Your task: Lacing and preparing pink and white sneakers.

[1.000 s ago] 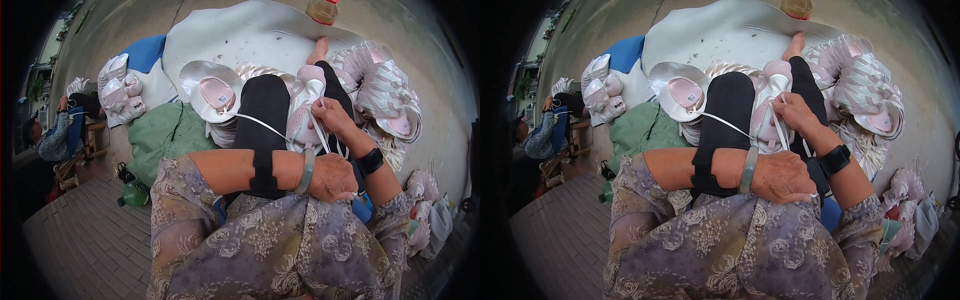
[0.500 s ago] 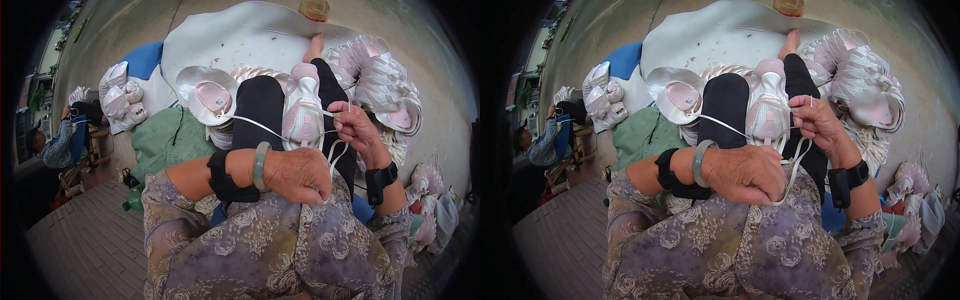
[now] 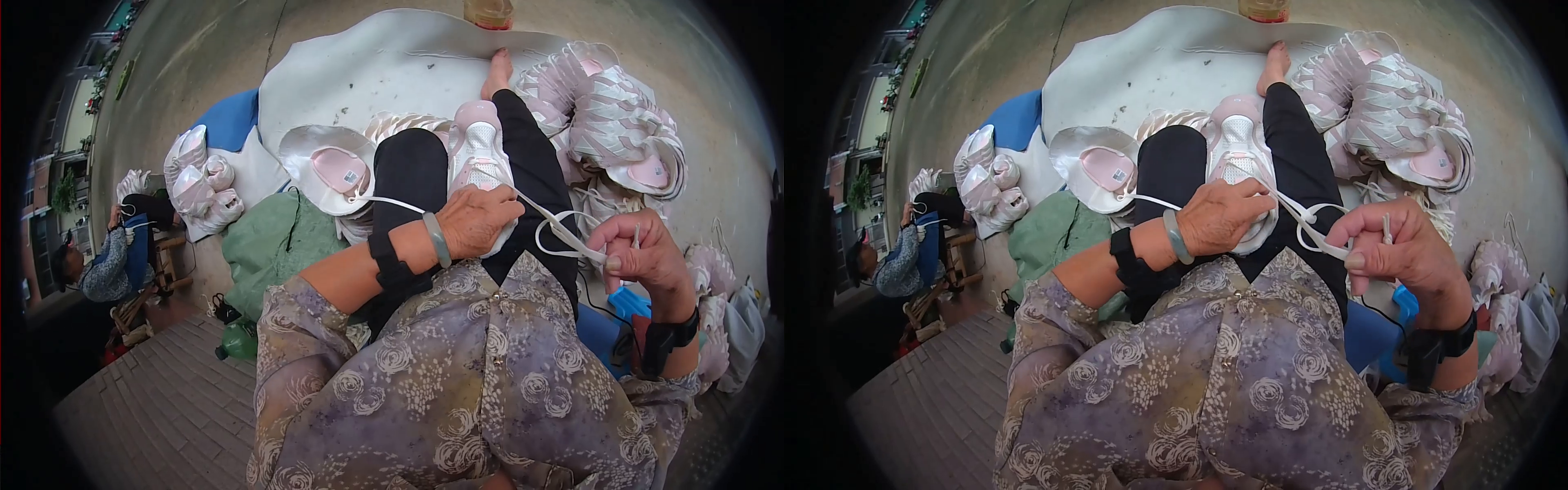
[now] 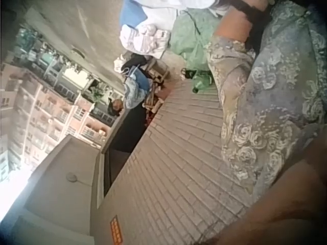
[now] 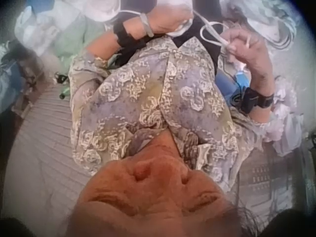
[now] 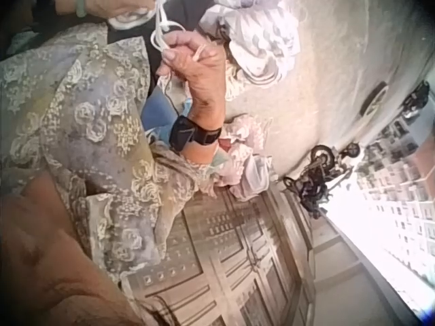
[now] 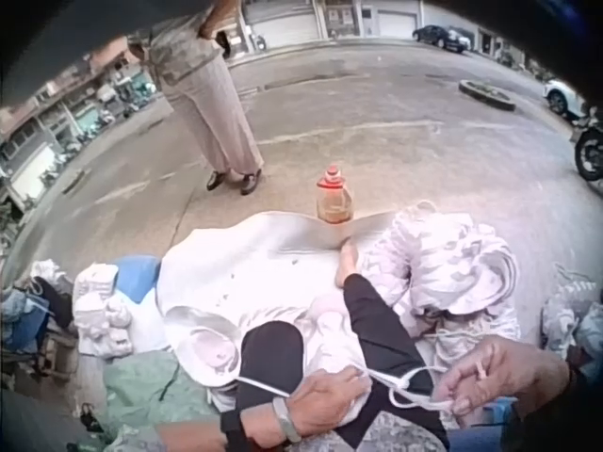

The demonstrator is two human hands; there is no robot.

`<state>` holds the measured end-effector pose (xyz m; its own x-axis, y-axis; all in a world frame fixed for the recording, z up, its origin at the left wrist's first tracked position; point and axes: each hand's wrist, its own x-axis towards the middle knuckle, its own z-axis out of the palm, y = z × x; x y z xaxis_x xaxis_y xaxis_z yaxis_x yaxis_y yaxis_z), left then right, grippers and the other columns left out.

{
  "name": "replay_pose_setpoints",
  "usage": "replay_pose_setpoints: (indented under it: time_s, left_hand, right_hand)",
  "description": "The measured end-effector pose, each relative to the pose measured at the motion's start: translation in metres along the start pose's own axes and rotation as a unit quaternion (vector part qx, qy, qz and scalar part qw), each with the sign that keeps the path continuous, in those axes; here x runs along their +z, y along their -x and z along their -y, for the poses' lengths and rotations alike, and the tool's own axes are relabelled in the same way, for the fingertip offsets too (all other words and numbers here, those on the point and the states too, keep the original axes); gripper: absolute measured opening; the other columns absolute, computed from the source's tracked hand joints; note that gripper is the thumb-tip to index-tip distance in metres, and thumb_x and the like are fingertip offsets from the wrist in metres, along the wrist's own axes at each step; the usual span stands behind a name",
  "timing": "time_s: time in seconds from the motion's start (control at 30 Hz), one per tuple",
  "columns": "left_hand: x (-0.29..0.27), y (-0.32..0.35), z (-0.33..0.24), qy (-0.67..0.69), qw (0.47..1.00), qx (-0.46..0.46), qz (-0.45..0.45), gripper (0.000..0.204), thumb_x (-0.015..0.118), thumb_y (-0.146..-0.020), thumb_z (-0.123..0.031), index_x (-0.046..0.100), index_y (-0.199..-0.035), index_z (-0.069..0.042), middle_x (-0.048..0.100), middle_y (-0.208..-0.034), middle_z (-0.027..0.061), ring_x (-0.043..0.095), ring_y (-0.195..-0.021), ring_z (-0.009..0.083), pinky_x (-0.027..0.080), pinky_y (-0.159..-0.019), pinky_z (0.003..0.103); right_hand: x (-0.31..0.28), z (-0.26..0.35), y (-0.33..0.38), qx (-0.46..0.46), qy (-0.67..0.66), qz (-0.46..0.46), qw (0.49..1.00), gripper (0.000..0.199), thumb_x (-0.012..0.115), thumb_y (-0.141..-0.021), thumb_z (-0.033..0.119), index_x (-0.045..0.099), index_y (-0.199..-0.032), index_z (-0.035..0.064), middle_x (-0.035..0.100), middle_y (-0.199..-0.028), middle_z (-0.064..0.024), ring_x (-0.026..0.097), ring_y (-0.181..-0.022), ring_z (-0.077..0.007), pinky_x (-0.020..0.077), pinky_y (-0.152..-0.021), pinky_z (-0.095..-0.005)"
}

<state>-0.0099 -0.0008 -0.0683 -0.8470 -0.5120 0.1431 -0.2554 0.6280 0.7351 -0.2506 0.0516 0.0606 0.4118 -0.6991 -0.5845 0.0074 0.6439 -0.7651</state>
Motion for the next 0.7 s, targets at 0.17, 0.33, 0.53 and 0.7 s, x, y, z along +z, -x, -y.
replay_pose_setpoints:
  time_s: [0.17, 0.33, 0.53, 0.7]
  left_hand:
    - [0.018, -0.021, -0.002, -0.122, 0.992, -0.022, -0.031, 0.029, 0.051, -0.069, -0.005, 0.047, -0.098, -0.006, 0.049, -0.090, 0.0123, 0.054, -0.064, 0.0333, 0.044, -0.053, 0.039]
    - [0.034, -0.023, 0.001, -0.153, 0.979, -0.049, -0.128, 0.026, 0.050, -0.065, -0.004, 0.043, -0.090, -0.002, 0.045, -0.080, 0.0163, 0.051, -0.056, 0.0322, 0.039, -0.048, 0.042]
    - [0.038, -0.031, 0.009, -0.129, 0.988, -0.043, -0.075, 0.025, 0.051, -0.066, -0.008, 0.046, -0.090, -0.006, 0.045, -0.082, 0.0145, 0.051, -0.057, 0.0321, 0.039, -0.050, 0.042]
    - [0.031, -0.020, 0.011, -0.107, 0.993, -0.023, 0.051, 0.007, 0.052, -0.069, -0.009, 0.049, -0.075, -0.006, 0.049, -0.079, 0.0106, 0.053, -0.064, 0.0321, 0.041, -0.054, 0.040]
  right_hand:
    - [0.017, 0.001, 0.012, -0.013, -0.052, 0.077, 0.996, 0.022, 0.062, -0.072, -0.001, 0.057, -0.093, -0.0060, 0.059, -0.062, -0.0071, 0.058, -0.056, -0.0110, 0.0451, -0.052, -0.0206]
    - [0.025, -0.010, 0.017, -0.014, -0.055, 0.083, 0.995, 0.022, 0.061, -0.074, 0.000, 0.056, -0.094, -0.0050, 0.061, -0.068, -0.0074, 0.057, -0.058, -0.0088, 0.0442, -0.053, -0.0189]
    - [0.028, -0.012, 0.018, -0.011, -0.036, 0.082, 0.996, 0.020, 0.061, -0.075, 0.001, 0.057, -0.094, -0.0045, 0.061, -0.070, -0.0068, 0.057, -0.058, -0.0080, 0.0443, -0.052, -0.0190]
    - [0.018, -0.009, 0.026, -0.007, -0.033, 0.024, 0.999, 0.020, 0.063, -0.073, 0.003, 0.057, -0.091, -0.0039, 0.059, -0.065, -0.0042, 0.055, -0.053, -0.0074, 0.0428, -0.049, -0.0181]
